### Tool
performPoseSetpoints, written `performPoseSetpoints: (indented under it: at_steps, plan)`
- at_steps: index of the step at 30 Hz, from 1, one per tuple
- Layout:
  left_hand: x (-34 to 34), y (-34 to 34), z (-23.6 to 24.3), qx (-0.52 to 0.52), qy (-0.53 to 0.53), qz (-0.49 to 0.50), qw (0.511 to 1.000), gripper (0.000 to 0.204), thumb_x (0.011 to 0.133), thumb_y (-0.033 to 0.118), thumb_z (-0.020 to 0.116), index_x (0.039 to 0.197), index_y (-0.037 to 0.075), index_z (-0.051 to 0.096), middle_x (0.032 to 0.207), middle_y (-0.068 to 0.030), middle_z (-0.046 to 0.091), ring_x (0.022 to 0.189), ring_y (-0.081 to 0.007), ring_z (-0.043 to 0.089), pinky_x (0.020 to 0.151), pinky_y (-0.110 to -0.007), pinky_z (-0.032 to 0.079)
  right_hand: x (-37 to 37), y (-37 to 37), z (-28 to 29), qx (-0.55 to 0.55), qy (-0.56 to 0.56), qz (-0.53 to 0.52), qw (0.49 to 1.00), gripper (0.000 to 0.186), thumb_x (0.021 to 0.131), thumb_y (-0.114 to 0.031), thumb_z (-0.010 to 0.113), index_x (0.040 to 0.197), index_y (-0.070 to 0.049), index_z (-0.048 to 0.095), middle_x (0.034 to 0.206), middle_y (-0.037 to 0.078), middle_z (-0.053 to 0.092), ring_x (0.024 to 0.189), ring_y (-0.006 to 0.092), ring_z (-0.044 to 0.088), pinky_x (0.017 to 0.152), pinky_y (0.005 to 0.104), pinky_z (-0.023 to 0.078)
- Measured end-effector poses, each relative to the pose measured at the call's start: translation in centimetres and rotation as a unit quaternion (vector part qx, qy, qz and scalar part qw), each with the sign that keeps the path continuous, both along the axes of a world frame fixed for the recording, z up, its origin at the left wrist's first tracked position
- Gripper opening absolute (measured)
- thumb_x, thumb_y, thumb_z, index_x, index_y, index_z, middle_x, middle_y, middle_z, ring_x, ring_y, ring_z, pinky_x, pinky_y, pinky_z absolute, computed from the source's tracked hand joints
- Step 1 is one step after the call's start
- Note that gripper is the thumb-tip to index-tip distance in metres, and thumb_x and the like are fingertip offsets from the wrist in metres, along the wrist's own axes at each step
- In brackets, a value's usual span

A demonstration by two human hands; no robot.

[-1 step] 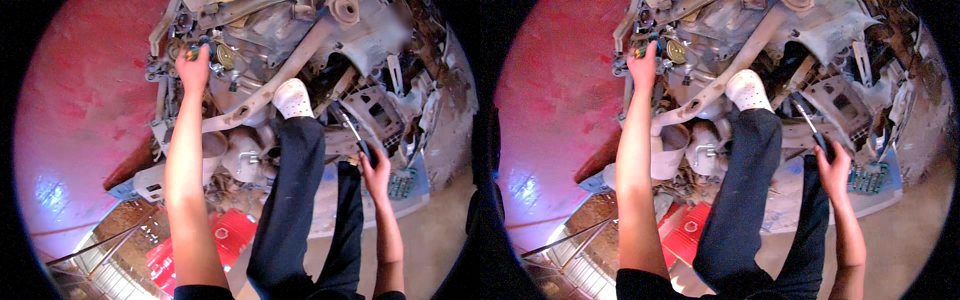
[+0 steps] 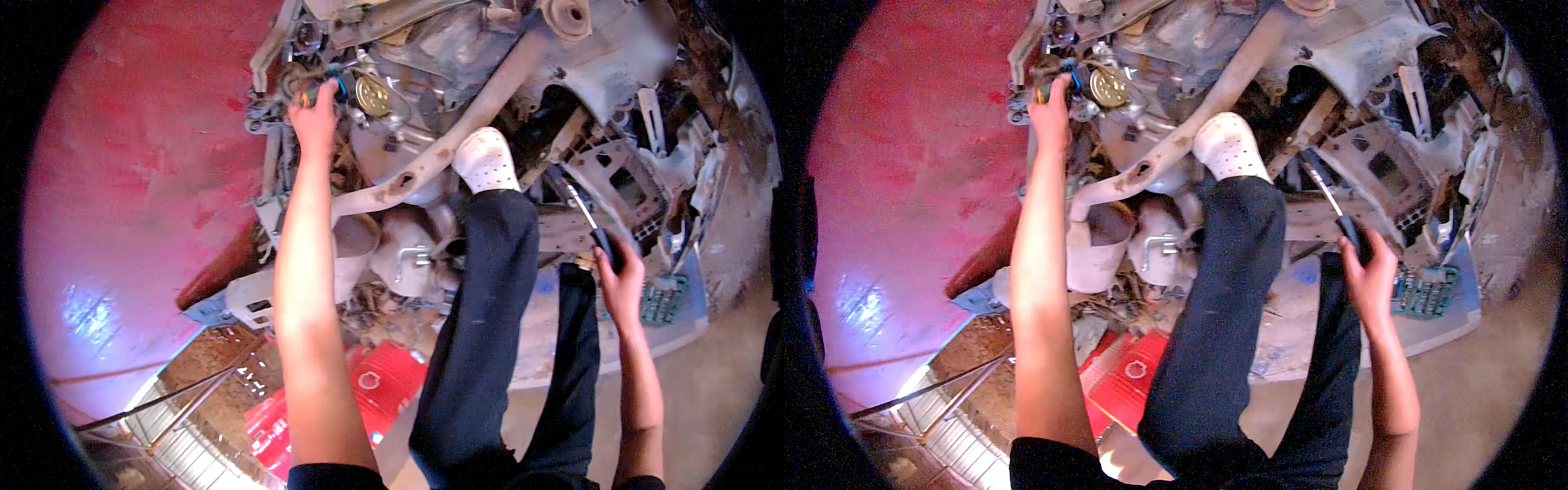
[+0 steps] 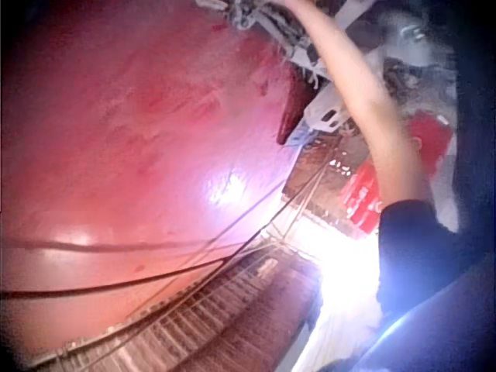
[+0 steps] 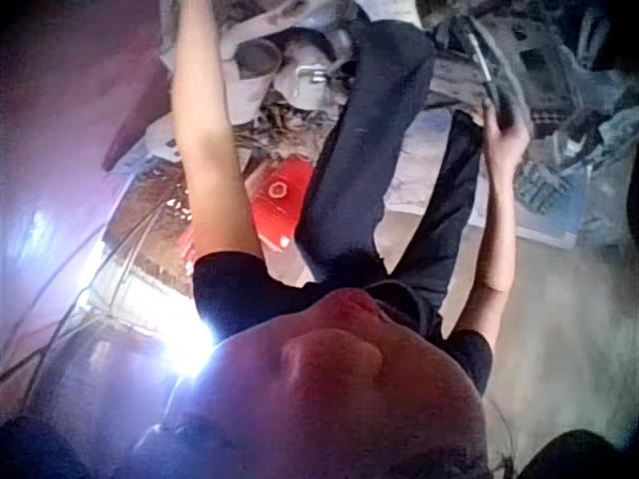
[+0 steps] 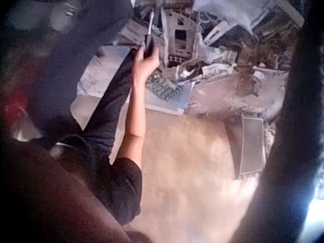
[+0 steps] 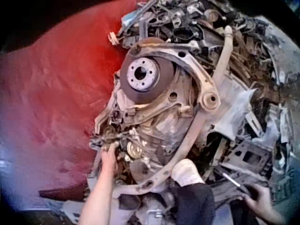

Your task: The person uses a screwdriver to loosen and remove bolts from a car engine component. They then detach the component, which appears to be a starter motor, and place it aside. The person continues to work on the engine, using the screwdriver to manipulate other parts.

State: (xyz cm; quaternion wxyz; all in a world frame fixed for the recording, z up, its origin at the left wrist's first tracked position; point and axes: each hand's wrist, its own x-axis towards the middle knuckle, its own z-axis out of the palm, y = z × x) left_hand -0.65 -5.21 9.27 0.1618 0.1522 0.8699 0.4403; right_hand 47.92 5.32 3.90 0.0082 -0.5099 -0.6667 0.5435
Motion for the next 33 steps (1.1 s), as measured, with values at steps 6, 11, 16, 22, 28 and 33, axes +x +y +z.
performPoseSetpoints:
  at_steps: [6, 11, 16, 22, 28, 33]
  plan:
    - [-1.0, -5.3, -3.4, 0.194, -0.247, 0.179, 0.932, 0.018, 0.075, 0.019, 0.061, 0.068, 0.015, 0.045, 0.057, 0.0051, 0.031, 0.049, -0.0085, 0.031, 0.046, -0.025, 0.026, -1.1, -0.4, 0.5, -0.030, 0.027, -0.034, 0.999, 0.030, 0.084, -0.010, 0.064, 0.109, 0.007, 0.059, 0.093, 0.018, 0.066, 0.087, 0.0184, 0.062, 0.081, 0.0309, 0.047]
    - [-1.2, -6.4, -7.1, 0.233, -0.257, 0.289, 0.892, 0.018, 0.073, 0.025, 0.061, 0.075, 0.014, 0.047, 0.062, 0.0027, 0.038, 0.055, -0.0132, 0.040, 0.053, -0.027, 0.036, -3.6, -0.1, 0.6, -0.078, 0.021, -0.039, 0.996, 0.032, 0.085, -0.011, 0.064, 0.111, 0.006, 0.058, 0.098, 0.014, 0.065, 0.090, 0.0189, 0.060, 0.084, 0.0302, 0.046]
    - [-1.8, -8.0, -8.7, 0.235, -0.259, 0.268, 0.898, 0.021, 0.073, 0.030, 0.062, 0.083, 0.014, 0.052, 0.074, -0.0011, 0.052, 0.068, -0.0168, 0.053, 0.065, -0.028, 0.045, -7.3, 0.4, 1.1, -0.081, 0.032, -0.021, 0.996, 0.033, 0.083, -0.007, 0.063, 0.114, 0.003, 0.055, 0.093, 0.010, 0.063, 0.080, 0.0111, 0.057, 0.070, 0.0245, 0.046]
    - [-0.3, -8.5, -9.6, 0.240, -0.275, 0.327, 0.872, 0.034, 0.080, 0.034, 0.061, 0.100, 0.008, 0.059, 0.093, -0.0040, 0.060, 0.084, -0.0193, 0.057, 0.078, -0.035, 0.046, -13.5, 1.4, 3.2, -0.146, 0.101, 0.015, 0.984, 0.047, 0.078, 0.006, 0.050, 0.124, 0.000, 0.041, 0.101, 0.008, 0.059, 0.086, 0.0112, 0.056, 0.074, 0.0237, 0.046]
    - [-0.2, -8.1, -10.0, 0.158, -0.188, 0.336, 0.909, 0.052, 0.079, 0.042, 0.067, 0.116, 0.007, 0.057, 0.107, -0.0034, 0.059, 0.092, -0.0182, 0.055, 0.081, -0.034, 0.045, -20.2, 1.8, 4.4, -0.059, 0.162, 0.099, 0.980, 0.040, 0.080, 0.006, 0.050, 0.119, 0.002, 0.044, 0.107, 0.011, 0.058, 0.102, 0.0174, 0.056, 0.091, 0.0283, 0.042]
    - [-0.2, -8.2, -10.5, 0.145, -0.171, 0.295, 0.929, 0.064, 0.080, 0.049, 0.068, 0.118, 0.000, 0.053, 0.115, -0.0076, 0.057, 0.104, -0.0178, 0.051, 0.090, -0.033, 0.040, -23.4, 1.3, 3.7, -0.082, 0.162, 0.068, 0.981, 0.035, 0.082, 0.003, 0.052, 0.117, 0.001, 0.046, 0.102, 0.009, 0.059, 0.093, 0.0141, 0.056, 0.084, 0.0264, 0.044]
